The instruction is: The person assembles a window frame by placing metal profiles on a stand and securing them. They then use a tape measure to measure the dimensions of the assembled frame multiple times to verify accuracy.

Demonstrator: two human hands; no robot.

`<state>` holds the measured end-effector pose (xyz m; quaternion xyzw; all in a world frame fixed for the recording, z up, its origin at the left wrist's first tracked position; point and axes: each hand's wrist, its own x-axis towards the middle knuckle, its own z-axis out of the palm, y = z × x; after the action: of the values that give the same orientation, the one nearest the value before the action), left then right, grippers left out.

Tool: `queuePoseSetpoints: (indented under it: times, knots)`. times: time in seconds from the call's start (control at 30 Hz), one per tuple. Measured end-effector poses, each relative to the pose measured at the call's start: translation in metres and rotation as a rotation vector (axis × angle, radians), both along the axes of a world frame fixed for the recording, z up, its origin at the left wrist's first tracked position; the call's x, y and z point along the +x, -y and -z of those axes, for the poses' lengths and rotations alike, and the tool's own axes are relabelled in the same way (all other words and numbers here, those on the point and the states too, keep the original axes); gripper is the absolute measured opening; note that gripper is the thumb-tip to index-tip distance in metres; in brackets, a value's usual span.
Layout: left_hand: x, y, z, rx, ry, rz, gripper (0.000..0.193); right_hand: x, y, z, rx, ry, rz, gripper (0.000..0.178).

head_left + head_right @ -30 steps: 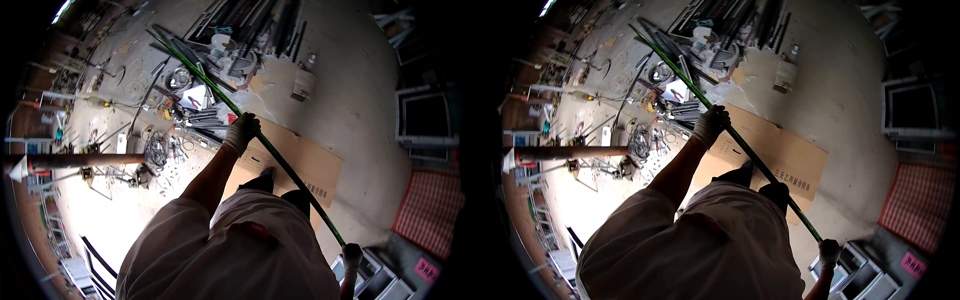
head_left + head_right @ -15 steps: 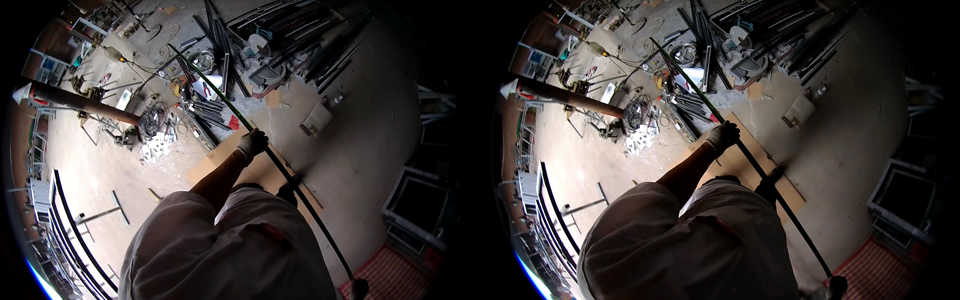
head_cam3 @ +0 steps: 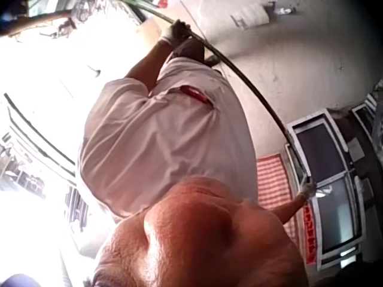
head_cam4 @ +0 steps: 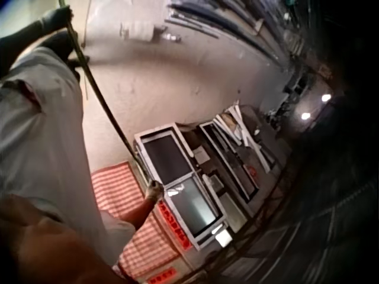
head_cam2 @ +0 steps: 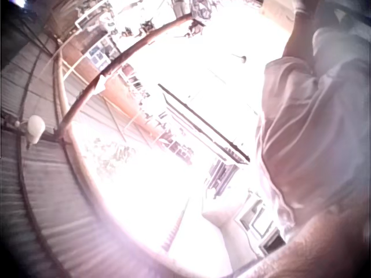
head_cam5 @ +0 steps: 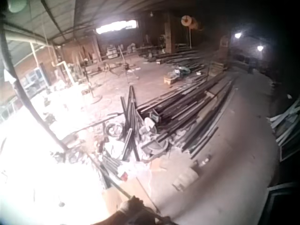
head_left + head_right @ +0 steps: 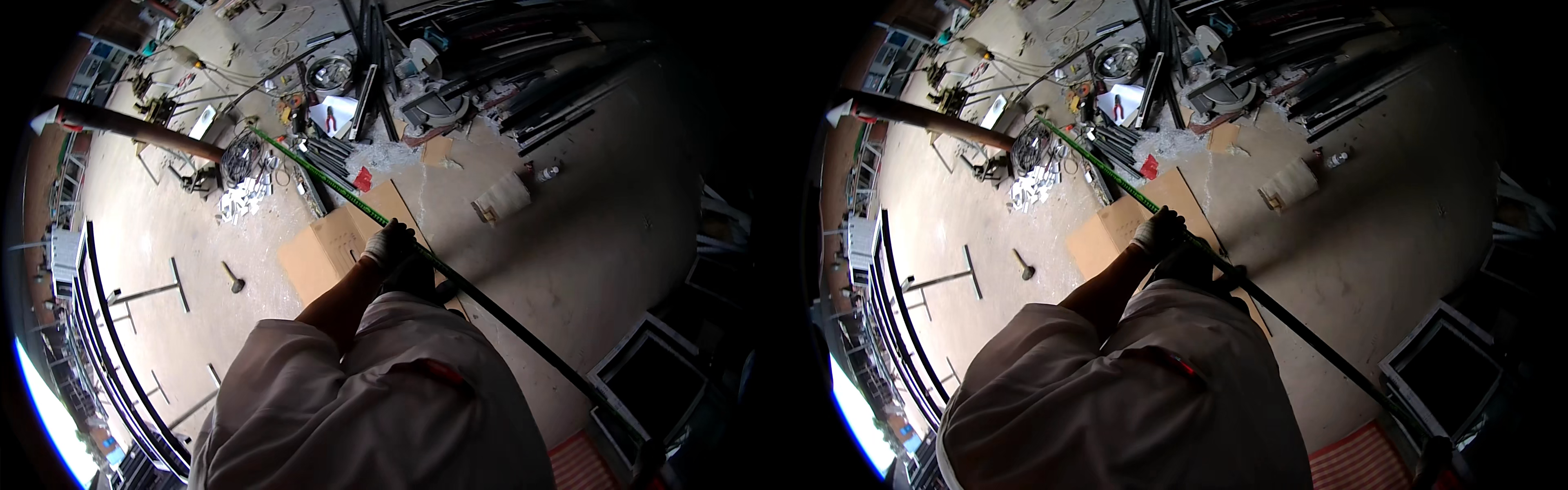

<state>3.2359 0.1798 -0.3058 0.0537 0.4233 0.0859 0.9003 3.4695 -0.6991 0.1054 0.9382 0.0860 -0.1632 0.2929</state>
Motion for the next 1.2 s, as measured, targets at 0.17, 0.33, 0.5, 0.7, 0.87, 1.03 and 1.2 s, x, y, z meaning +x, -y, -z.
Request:
queuePoseSetpoints:
  times: [0.17, 0.33, 0.5, 0.7, 0.87, 1.03, 1.2]
  knots:
    - [-0.024, -0.007, 0.021, 0.015, 0.071, -0.217, 0.023, 0.134, -0.053, -0.001, -0.151, 0.108, -0.303, 0.040]
    - [-0.064, -0.064, 0.042, 0.087, 0.000, -0.379, 0.026, 0.251, -0.249, 0.042, -0.041, -0.079, -0.204, 0.039]
    - [-0.058, -0.133, 0.057, 0.064, -0.257, -0.549, 0.028, 0.327, -0.439, 0.106, 0.223, -0.073, -0.733, 0.032]
    - [-0.054, -0.229, 0.068, 0.097, -0.303, -0.585, 0.030, 0.376, -0.688, 0.171, 0.362, -0.403, -0.736, 0.027]
    - [-0.057, -0.268, 0.065, 0.149, -0.138, -0.617, 0.031, 0.414, -0.844, 0.223, 0.492, -0.505, -0.888, 0.031]
    - [0.014, -0.284, 0.060, 0.031, -0.377, -0.748, 0.034, 0.422, -0.947, 0.266, 0.525, -0.572, -0.949, 0.031]
    - [0.088, -0.265, 0.041, 0.046, -0.702, -0.507, 0.056, 0.437, -1.029, 0.317, 0.345, -0.723, -0.902, 0.035]
